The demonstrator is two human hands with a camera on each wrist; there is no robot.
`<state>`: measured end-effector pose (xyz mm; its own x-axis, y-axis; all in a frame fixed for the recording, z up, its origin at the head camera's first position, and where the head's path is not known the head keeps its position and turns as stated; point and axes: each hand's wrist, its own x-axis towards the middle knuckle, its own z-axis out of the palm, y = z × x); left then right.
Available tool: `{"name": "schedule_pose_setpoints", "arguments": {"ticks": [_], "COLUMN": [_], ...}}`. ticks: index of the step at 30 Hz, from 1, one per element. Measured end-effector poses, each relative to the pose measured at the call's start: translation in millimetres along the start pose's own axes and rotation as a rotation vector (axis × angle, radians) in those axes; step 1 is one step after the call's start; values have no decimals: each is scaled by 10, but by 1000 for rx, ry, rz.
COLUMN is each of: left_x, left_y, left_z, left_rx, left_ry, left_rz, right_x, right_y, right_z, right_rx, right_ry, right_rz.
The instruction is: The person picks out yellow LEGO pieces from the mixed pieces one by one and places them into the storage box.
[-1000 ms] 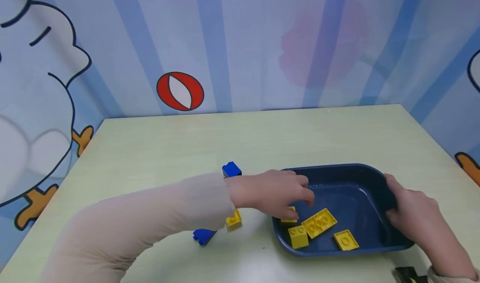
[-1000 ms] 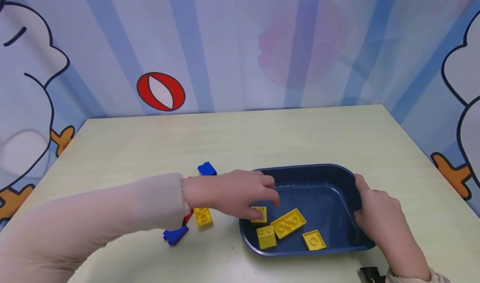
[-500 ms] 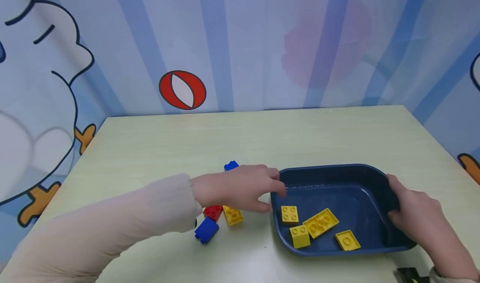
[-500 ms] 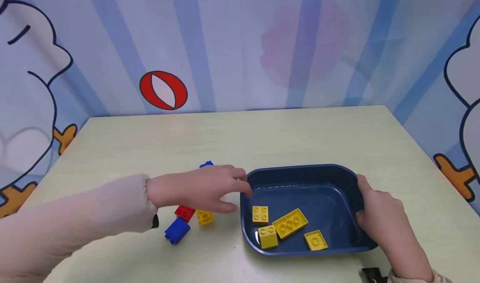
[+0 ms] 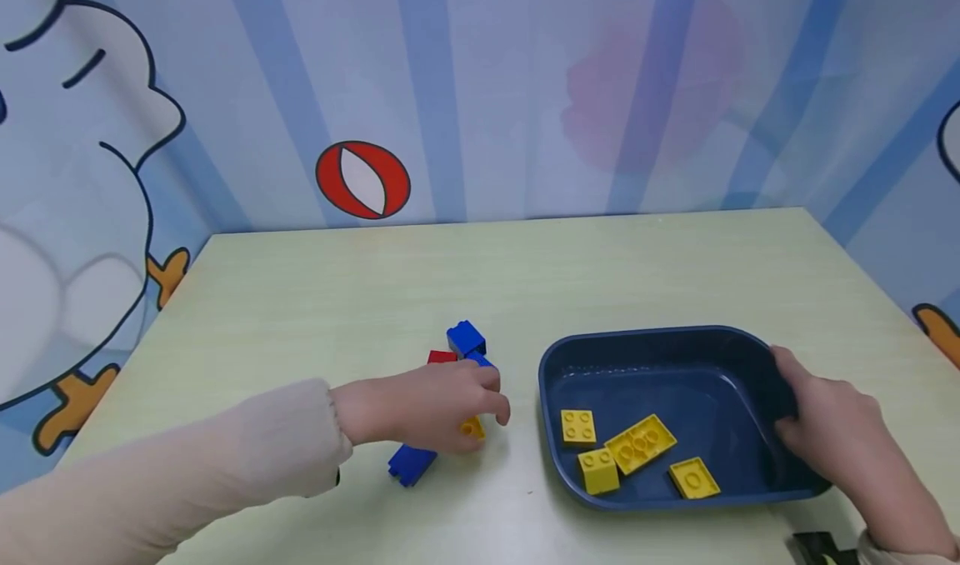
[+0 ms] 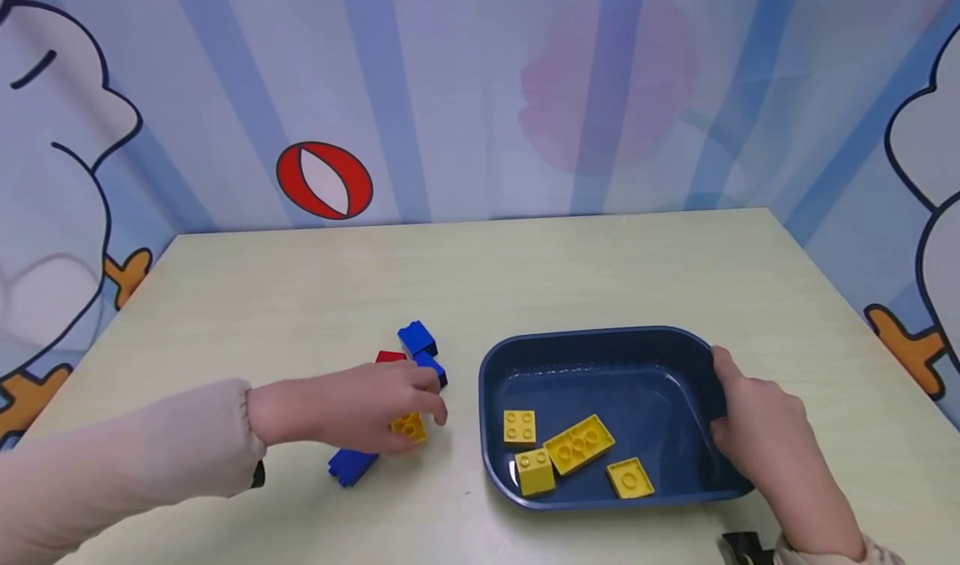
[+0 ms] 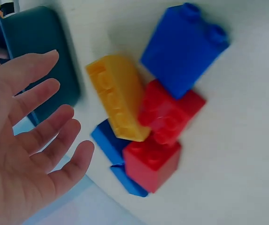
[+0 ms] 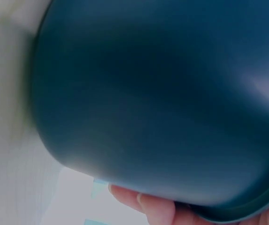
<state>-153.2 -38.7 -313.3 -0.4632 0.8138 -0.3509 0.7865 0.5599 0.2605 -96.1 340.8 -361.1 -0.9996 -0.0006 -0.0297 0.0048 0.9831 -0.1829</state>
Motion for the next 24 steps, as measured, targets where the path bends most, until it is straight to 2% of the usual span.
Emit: {"name": "schedule_pose_setpoints", "arguments": {"ticks": [13, 24], "left_x": [-36, -34], "left_y": [-209, -297], "left_z": [209, 276], "left_rx": [-64, -131], "left_ry": [51, 109], "left_rz": [-4, 16], "right_x": [-14, -7], "right_y": [3, 3], "right_z": [5, 10], "right_rx": [7, 7], "right_ry": [9, 15], "right_rz": [1, 2]}}
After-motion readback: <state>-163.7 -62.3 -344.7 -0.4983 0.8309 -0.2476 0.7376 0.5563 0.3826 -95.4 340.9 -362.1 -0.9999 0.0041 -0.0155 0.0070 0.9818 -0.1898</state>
